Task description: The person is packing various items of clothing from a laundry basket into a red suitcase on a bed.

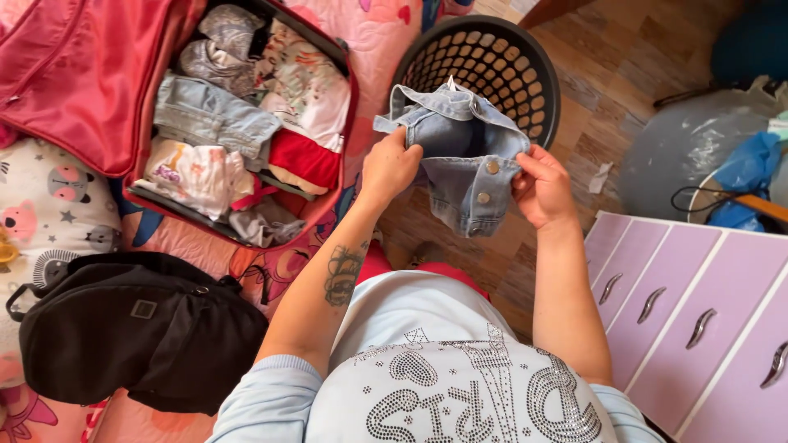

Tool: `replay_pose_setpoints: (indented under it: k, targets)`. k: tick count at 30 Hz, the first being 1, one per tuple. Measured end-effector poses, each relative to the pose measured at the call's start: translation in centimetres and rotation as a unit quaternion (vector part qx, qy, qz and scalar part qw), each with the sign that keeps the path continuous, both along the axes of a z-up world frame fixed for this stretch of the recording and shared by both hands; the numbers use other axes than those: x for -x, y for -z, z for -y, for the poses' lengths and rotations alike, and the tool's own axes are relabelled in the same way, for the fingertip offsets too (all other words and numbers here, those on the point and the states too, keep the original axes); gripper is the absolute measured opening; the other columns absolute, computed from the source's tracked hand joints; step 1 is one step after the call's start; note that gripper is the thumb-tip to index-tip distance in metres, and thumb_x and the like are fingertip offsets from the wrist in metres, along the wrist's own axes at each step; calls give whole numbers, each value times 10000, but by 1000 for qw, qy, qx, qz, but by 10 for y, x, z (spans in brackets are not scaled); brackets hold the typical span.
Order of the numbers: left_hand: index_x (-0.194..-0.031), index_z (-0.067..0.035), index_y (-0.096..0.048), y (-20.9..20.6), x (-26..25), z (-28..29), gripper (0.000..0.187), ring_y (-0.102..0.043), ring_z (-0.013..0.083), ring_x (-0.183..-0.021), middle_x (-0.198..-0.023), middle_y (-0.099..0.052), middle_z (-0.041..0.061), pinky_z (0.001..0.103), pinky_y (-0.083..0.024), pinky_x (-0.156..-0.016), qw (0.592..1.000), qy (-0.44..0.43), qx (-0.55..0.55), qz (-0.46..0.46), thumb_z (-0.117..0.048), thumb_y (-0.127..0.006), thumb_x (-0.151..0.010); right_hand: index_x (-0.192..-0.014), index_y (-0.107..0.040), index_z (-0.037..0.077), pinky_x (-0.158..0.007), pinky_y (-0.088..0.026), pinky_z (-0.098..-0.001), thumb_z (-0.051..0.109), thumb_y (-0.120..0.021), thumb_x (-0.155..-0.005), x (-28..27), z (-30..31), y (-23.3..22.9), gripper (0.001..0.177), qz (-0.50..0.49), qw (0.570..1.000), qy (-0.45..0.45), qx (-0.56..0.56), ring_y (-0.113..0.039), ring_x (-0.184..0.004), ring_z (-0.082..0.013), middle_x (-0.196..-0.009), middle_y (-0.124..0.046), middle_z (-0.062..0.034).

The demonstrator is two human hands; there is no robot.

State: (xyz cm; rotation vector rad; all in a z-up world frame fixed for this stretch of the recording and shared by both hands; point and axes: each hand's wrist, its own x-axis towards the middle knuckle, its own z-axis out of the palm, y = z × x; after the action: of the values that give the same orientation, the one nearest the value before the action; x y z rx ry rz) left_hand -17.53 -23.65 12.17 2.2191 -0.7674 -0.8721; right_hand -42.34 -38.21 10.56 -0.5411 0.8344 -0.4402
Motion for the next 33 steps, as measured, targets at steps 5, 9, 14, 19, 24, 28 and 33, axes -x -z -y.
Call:
replay_pose_setpoints:
  k: [5, 9, 14, 19, 24, 28, 33]
  targets:
    - [-1320, -107, -533, -7, -28, -4, 548, -669, 460, -964, -952, -728, 256, 547, -476, -893, 1000, -23, 18, 9, -283, -622, -808, -1046, -636, 94, -550, -415, -182, 16, -601, -948, -25, 3, -15, 131, -34, 995, 41, 87, -539, -623, -57, -820, -643, 19]
    - [-1435, -158, -421, -52, -48, 6, 666, -707, 433, -861, -855, -716, 241, 494, -514, -839, 987, -63, 88, -117, -196, -584, -791, -1094, -653, 131, -499, -402, -181, -23, -568, -901, -54, 6, -43, 261, -34, 987, 72, 141, -538, -586, -49, -797, -642, 20]
    - [-1461, -141, -505, -38, -55, 19, 591, -708, 359, -1073, -1116, -721, 211, 423, -535, -976, 973, 49, 196, -108, -177, -654, -890, -1069, -683, 18, -667, -524, -223, -11, -517, -963, -66, 20, -64, 199, 3, 992, 77, 98, -624, -699, -117, -886, -699, -62]
    - [-1482, -4, -342, -43, -28, 23, 1006, -562, 389, -1233, -1339, -580, 259, 434, -426, -1044, 911, 221, 348, -11, -227, -905, -679, -1054, -685, 19, -616, -498, -206, -23, -540, -990, -68, 45, -61, 164, 78, 994, 79, 24, -593, -653, -117, -783, -654, -59]
    - [-1392, -129, -488, 0, 0, 47, 670, -671, 382, -1189, -1247, -706, 163, 437, -512, -983, 947, 250, 184, 79, -145, -771, -785, -1103, -690, 2, -619, -471, -211, 0, -544, -1023, -72, 80, -59, 167, 110, 994, 22, 11, -539, -634, -106, -769, -625, -47]
    - [-1257, -58, -473, -12, 10, 83, 471, -676, 462, -1040, -1072, -708, 250, 481, -504, -842, 981, 153, 100, -63, -327, -721, -961, -1211, -675, 37, -673, -531, -321, 80, -574, -1044, -84, 99, -71, 200, 85, 993, 32, 70, -607, -704, -135, -786, -642, -19]
    - [-1284, 63, -612, 31, 19, 135, 478, -689, 310, -992, -1085, -721, 186, 444, -575, -804, 854, -86, 296, -420, -357, -542, -1066, -1502, -399, 141, -983, -532, -413, 307, -669, -958, -89, 95, -75, 629, 76, 964, -167, 192, -679, -1122, -205, -1268, -693, -108]
